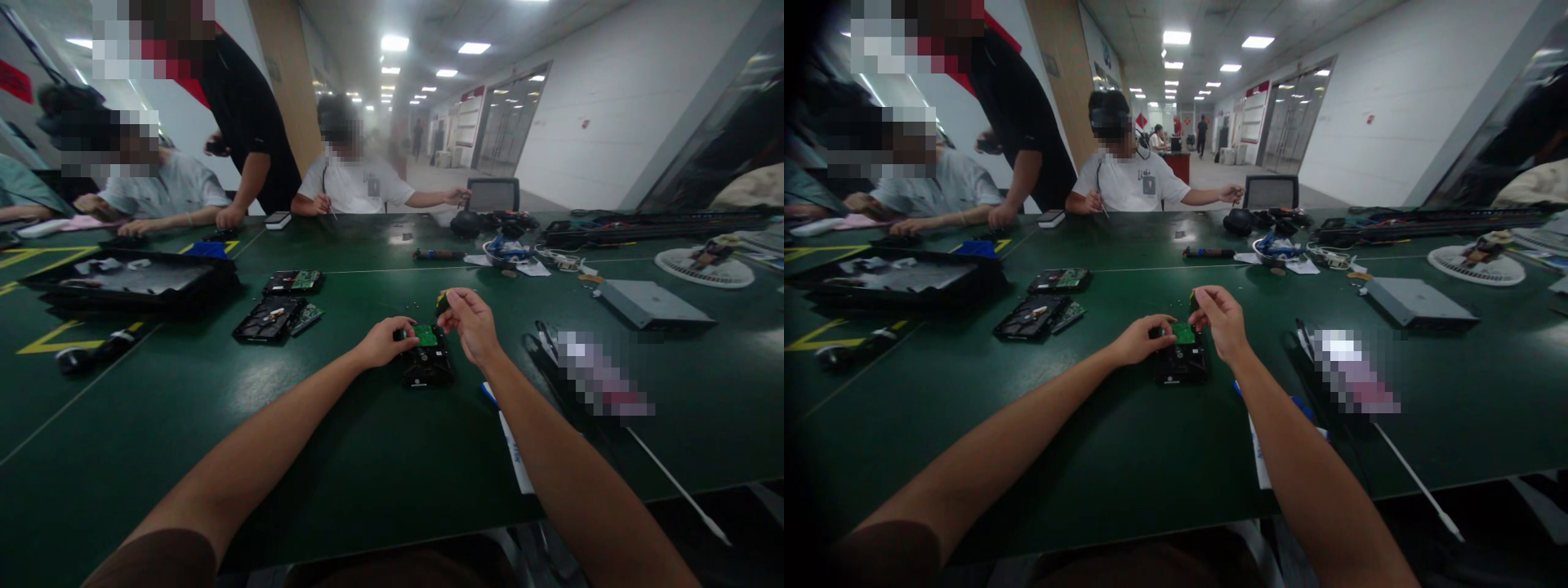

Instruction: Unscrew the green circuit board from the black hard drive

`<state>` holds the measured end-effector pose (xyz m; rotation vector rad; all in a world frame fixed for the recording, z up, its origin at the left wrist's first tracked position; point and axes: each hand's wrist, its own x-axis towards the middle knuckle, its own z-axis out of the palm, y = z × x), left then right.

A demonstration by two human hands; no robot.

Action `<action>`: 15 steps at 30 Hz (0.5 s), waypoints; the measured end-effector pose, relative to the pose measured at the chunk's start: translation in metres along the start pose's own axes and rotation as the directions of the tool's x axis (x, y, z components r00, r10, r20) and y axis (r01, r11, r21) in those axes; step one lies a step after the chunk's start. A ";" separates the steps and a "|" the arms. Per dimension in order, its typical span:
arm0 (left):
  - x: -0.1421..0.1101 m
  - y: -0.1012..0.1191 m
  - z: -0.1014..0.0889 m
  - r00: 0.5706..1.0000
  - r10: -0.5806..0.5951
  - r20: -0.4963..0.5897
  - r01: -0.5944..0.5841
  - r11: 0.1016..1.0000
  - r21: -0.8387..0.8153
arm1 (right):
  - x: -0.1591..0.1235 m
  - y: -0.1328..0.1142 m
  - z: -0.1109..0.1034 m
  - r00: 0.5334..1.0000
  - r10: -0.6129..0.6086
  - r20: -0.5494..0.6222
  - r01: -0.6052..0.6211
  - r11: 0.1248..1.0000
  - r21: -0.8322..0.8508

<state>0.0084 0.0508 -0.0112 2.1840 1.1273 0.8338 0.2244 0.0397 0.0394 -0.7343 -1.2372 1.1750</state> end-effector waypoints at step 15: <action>0.002 -0.004 0.004 1.000 -0.002 -0.002 0.002 1.000 0.009 | 0.001 -0.002 -0.002 1.000 0.004 0.000 -0.004 1.000 0.005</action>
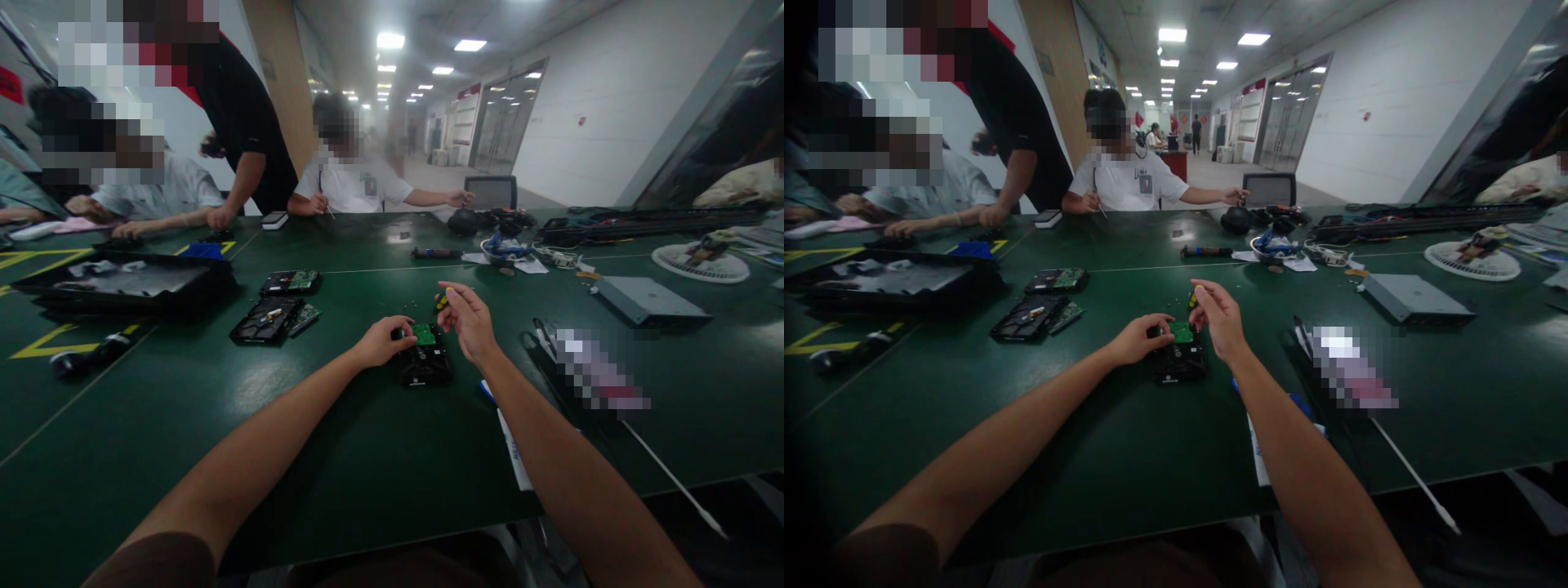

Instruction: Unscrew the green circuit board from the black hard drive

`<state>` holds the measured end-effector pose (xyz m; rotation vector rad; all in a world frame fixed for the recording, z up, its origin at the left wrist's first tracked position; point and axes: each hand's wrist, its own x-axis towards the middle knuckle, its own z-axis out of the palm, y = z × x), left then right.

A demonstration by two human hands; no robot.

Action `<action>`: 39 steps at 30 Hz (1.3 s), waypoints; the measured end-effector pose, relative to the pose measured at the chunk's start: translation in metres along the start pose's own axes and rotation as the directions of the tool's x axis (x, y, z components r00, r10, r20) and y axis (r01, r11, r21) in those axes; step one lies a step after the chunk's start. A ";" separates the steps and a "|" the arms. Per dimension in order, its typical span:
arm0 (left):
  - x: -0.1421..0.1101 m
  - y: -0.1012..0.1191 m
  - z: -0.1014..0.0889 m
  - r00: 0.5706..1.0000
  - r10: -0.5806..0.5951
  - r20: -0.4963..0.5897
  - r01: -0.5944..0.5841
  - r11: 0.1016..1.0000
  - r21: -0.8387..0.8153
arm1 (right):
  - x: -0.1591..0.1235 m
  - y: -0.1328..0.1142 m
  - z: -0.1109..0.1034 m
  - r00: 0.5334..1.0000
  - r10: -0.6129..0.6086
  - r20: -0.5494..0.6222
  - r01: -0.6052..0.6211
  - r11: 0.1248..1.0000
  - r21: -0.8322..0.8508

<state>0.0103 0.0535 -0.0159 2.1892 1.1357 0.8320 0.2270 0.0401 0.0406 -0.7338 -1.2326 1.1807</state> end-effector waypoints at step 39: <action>-0.001 0.001 -0.002 1.000 0.019 -0.005 -0.019 1.000 0.003 | -0.001 0.001 0.003 0.999 -0.019 -0.037 0.020 1.000 0.019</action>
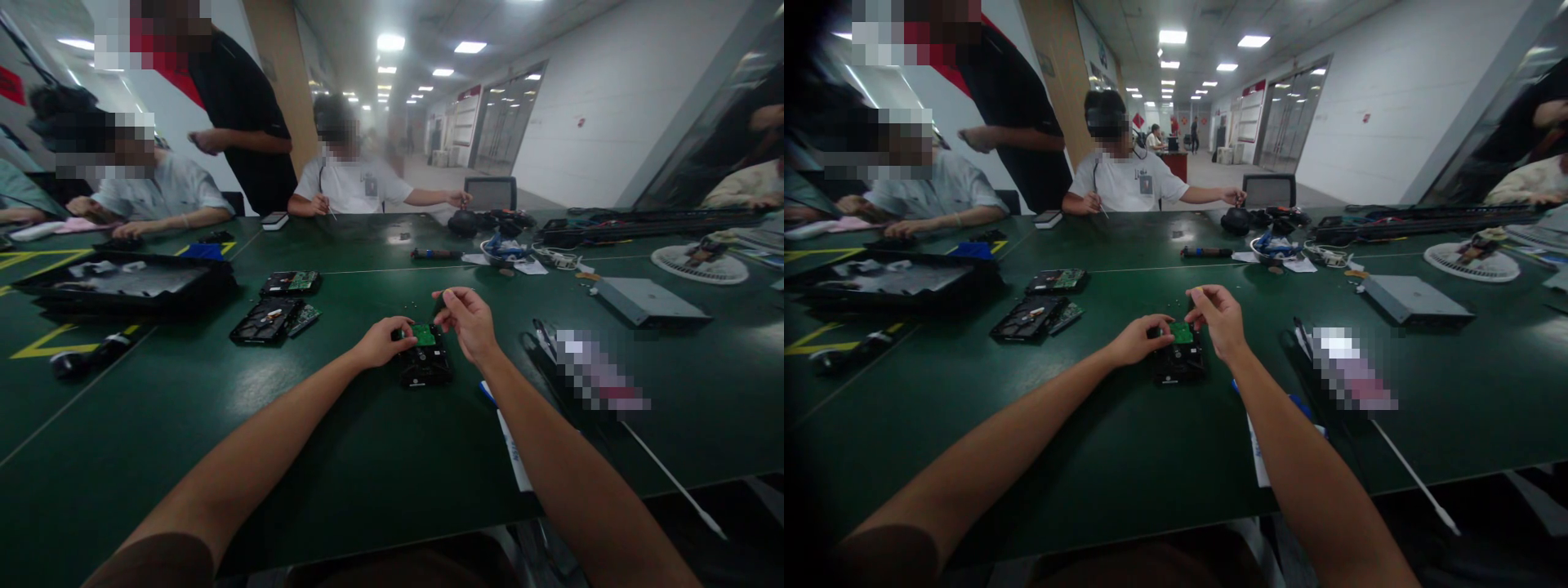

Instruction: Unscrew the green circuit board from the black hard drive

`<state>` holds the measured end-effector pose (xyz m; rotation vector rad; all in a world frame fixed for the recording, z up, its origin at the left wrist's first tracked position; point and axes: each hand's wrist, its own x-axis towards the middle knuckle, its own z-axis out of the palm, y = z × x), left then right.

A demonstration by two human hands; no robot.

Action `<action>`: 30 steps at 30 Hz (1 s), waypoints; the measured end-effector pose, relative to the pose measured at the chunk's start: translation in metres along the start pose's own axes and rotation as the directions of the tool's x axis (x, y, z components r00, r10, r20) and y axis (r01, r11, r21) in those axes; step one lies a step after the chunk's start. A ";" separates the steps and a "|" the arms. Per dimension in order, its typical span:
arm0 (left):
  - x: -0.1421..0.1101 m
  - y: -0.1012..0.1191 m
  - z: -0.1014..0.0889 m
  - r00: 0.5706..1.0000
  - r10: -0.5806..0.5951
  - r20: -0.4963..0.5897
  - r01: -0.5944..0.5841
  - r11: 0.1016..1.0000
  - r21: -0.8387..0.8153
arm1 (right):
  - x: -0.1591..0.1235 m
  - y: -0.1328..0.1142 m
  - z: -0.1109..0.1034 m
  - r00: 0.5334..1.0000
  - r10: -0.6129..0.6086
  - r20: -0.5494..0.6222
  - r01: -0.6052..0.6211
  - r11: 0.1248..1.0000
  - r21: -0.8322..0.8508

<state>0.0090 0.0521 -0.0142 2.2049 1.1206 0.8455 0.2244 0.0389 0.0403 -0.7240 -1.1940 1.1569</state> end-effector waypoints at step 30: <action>-0.001 0.002 -0.003 1.000 -0.003 0.008 0.003 1.000 -0.003 | 0.002 0.002 -0.002 1.000 -0.007 -0.005 0.006 1.000 -0.014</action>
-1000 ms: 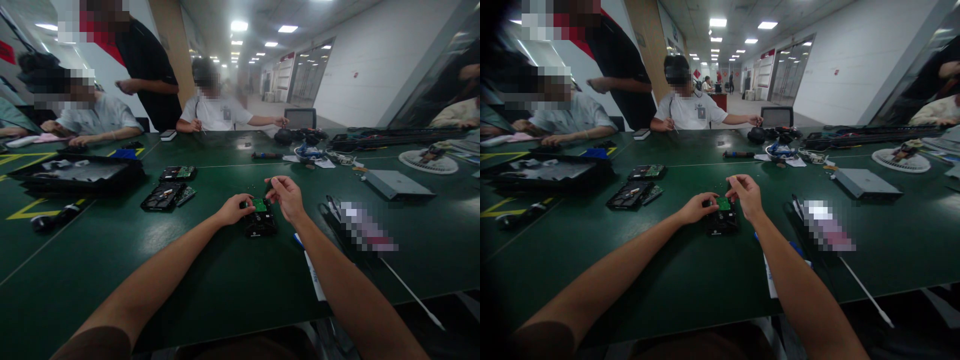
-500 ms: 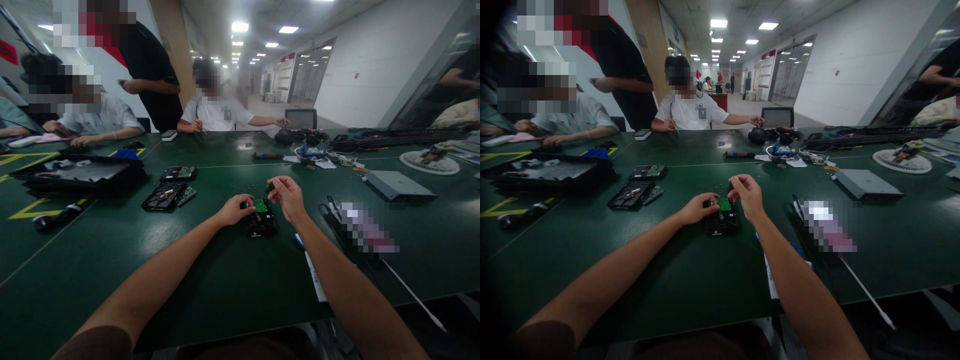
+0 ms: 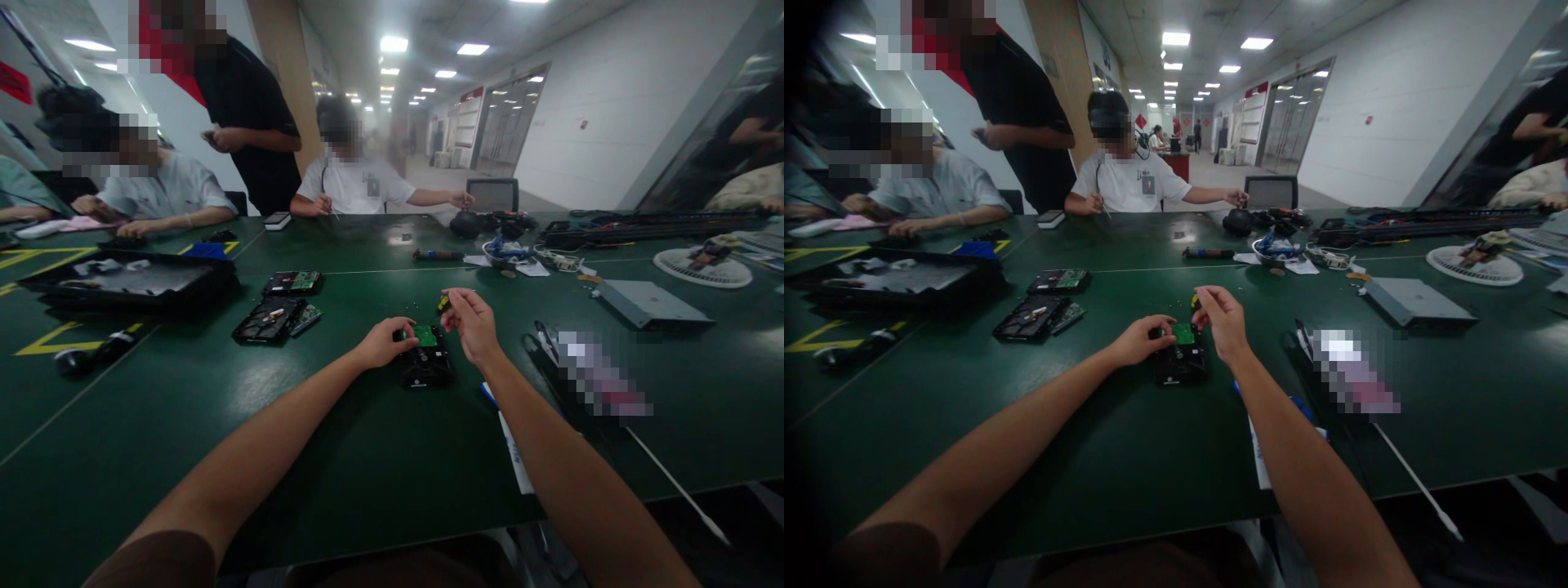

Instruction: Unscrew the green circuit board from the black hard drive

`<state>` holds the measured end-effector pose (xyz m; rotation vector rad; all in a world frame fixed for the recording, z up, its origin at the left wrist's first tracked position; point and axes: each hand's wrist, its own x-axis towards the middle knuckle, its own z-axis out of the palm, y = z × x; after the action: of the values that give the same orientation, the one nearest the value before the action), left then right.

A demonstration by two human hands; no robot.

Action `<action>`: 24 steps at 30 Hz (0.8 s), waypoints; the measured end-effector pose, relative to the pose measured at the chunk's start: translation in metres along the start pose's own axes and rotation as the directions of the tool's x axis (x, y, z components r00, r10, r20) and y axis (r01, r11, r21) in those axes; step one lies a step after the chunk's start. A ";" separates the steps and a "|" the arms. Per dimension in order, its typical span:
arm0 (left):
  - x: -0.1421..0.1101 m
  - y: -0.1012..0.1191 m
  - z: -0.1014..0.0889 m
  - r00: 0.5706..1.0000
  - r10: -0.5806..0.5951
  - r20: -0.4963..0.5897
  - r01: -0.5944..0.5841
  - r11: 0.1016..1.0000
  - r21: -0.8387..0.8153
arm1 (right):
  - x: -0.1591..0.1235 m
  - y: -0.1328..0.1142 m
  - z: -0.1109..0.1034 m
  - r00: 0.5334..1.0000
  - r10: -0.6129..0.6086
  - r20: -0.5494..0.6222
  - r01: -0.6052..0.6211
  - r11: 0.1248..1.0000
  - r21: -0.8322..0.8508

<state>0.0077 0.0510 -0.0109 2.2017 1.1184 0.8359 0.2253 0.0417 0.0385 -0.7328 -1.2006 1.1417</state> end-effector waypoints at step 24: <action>0.001 -0.002 0.003 1.000 0.002 -0.010 -0.002 1.000 0.001 | -0.003 -0.002 0.002 0.999 0.033 0.026 -0.034 0.999 0.043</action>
<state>0.0092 0.0520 -0.0139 2.2016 1.1222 0.8483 0.2243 0.0383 0.0400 -0.7099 -1.1847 1.2040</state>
